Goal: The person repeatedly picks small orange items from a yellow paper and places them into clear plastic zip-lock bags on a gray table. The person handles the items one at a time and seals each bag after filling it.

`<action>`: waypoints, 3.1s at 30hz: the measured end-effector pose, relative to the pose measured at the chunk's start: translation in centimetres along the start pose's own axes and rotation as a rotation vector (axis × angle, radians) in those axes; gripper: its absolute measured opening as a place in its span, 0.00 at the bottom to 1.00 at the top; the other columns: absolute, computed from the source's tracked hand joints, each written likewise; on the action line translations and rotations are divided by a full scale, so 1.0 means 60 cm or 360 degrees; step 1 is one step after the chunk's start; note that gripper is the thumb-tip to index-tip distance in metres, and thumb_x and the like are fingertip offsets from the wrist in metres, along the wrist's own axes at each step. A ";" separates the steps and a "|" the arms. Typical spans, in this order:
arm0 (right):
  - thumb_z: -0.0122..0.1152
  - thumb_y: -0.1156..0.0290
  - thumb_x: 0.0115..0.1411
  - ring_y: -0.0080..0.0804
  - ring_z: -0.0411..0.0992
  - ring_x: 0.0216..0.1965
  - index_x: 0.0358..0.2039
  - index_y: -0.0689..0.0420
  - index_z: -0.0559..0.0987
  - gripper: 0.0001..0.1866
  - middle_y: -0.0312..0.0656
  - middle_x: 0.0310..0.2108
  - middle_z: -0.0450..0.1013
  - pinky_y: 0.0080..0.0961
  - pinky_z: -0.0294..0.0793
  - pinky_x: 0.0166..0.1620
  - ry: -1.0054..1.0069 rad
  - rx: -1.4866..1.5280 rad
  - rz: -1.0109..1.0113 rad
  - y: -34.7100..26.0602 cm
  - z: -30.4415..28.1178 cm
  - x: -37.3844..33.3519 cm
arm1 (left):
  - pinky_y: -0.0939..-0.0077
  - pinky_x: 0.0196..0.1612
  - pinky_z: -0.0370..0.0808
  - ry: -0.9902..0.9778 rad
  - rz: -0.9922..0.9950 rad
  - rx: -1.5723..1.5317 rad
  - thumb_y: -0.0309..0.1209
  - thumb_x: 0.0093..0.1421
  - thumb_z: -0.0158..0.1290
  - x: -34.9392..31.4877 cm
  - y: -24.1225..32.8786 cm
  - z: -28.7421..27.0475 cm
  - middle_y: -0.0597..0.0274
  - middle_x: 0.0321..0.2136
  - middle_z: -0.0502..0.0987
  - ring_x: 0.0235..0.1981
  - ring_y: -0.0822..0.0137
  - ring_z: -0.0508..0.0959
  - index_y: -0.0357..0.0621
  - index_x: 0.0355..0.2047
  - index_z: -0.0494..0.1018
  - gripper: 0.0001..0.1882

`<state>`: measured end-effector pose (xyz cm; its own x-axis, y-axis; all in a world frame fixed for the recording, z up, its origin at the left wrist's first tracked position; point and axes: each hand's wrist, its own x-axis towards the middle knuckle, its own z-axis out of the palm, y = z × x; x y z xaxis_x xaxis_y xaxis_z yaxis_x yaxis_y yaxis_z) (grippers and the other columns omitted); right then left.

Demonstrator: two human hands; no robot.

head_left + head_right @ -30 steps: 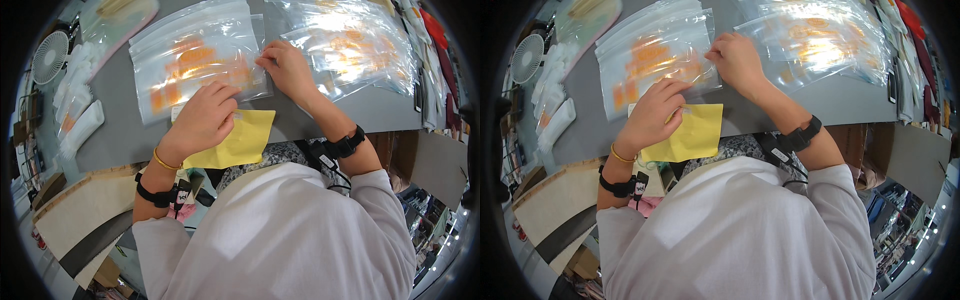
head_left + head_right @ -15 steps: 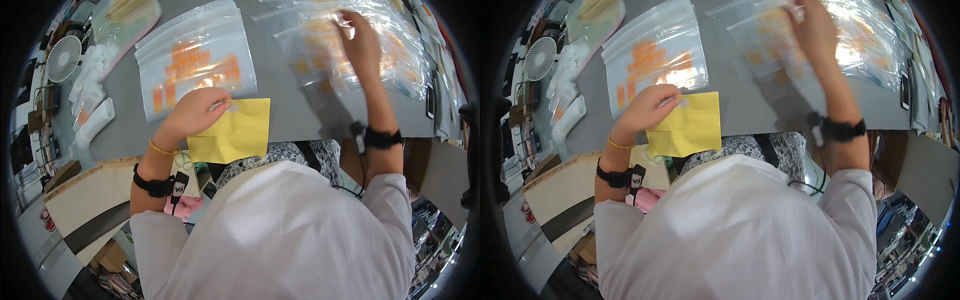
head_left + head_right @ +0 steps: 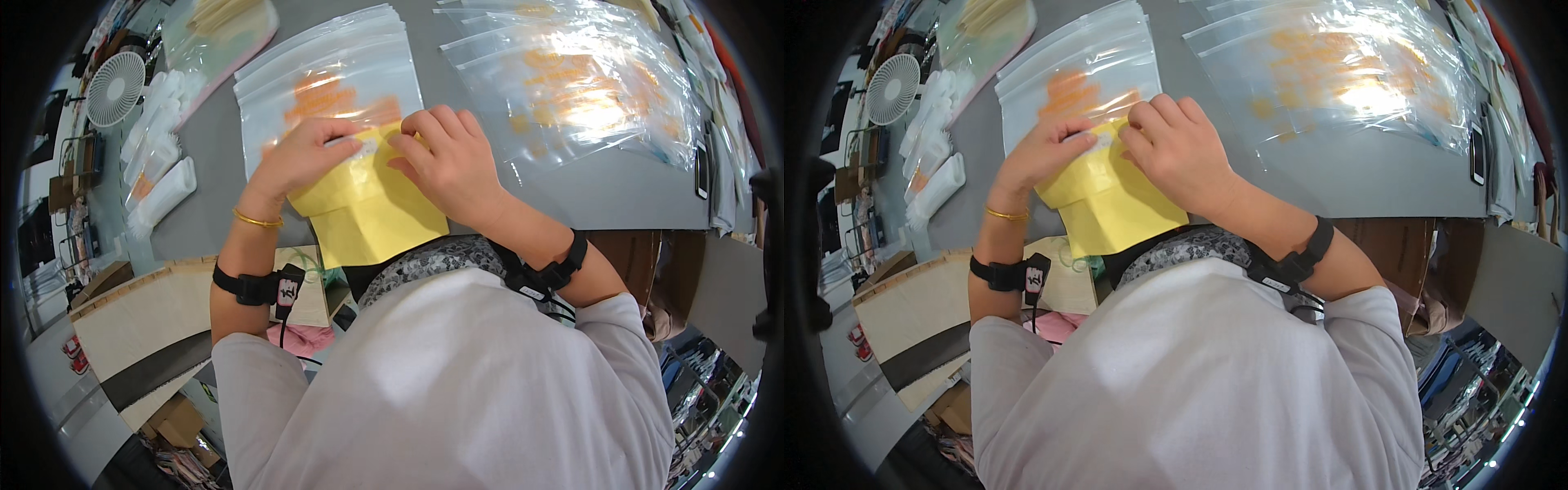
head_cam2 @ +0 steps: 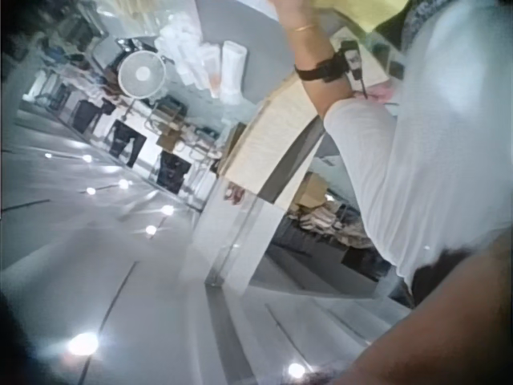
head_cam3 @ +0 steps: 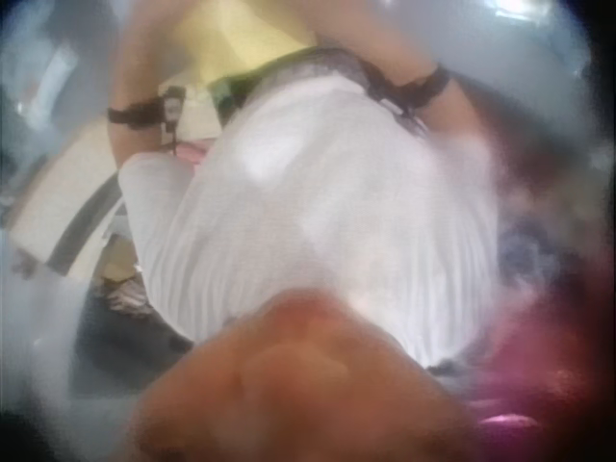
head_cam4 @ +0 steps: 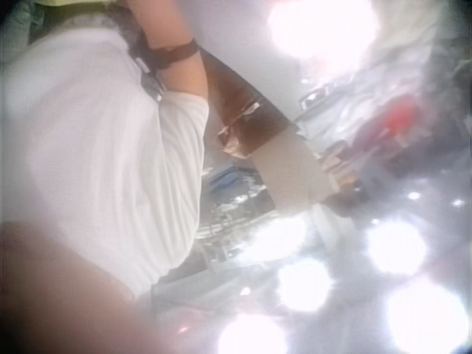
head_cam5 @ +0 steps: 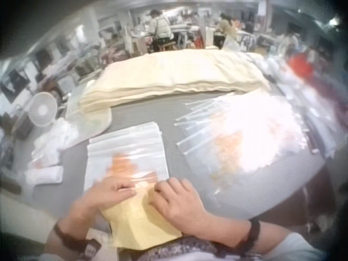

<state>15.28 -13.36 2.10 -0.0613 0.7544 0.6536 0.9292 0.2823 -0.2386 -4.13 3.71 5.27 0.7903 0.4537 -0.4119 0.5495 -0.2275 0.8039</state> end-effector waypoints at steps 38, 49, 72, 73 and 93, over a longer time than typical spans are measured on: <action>0.70 0.74 0.59 0.41 0.78 0.40 0.34 0.55 0.81 0.05 0.38 0.36 0.79 0.36 0.79 0.40 -0.0202 0.0529 0.0496 -0.029 -0.002 -0.035 | 0.83 0.44 0.75 -0.0100 -0.0106 -0.0884 0.34 0.74 0.57 -0.010 -0.030 0.101 0.75 0.39 0.82 0.41 0.85 0.76 0.36 0.49 0.83 0.13; 0.68 0.66 0.64 0.44 0.77 0.42 0.35 0.61 0.84 0.10 0.44 0.38 0.80 0.38 0.76 0.44 -0.0527 0.0954 0.1037 0.089 0.032 -0.003 | 0.56 0.56 0.75 0.0330 0.1066 0.0994 0.23 0.61 0.56 -0.024 -0.003 0.117 0.50 0.53 0.77 0.54 0.48 0.76 0.34 0.34 0.77 0.04; 0.67 0.69 0.70 0.21 0.74 0.35 0.40 0.66 0.82 0.11 0.37 0.35 0.80 0.23 0.76 0.41 -0.0598 0.0828 0.1380 0.090 0.052 0.005 | 0.61 0.53 0.80 0.0449 0.1173 0.1009 0.21 0.58 0.56 -0.011 -0.031 0.135 0.49 0.58 0.79 0.55 0.50 0.77 0.33 0.34 0.75 0.05; 0.67 0.69 0.70 0.21 0.74 0.35 0.40 0.66 0.82 0.10 0.37 0.35 0.80 0.23 0.76 0.41 -0.0591 0.0811 0.1343 0.090 0.052 0.007 | 0.61 0.53 0.80 0.0453 0.1184 0.1005 0.21 0.57 0.56 -0.011 -0.032 0.135 0.49 0.57 0.79 0.55 0.50 0.77 0.32 0.35 0.75 0.05; 0.71 0.74 0.61 0.42 0.74 0.51 0.31 0.63 0.83 0.06 0.42 0.48 0.76 0.33 0.76 0.52 -0.0554 0.0650 0.0889 0.079 0.049 -0.017 | 0.60 0.51 0.80 0.0395 0.1196 0.1003 0.20 0.58 0.57 -0.016 -0.035 0.126 0.50 0.59 0.75 0.55 0.49 0.76 0.35 0.34 0.75 0.04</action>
<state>18.69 -11.03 -1.84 0.2030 0.9729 0.1111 0.6520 -0.0496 -0.7566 -4.01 -2.76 0.74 0.9512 0.1555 0.2665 0.0322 -0.9090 0.4156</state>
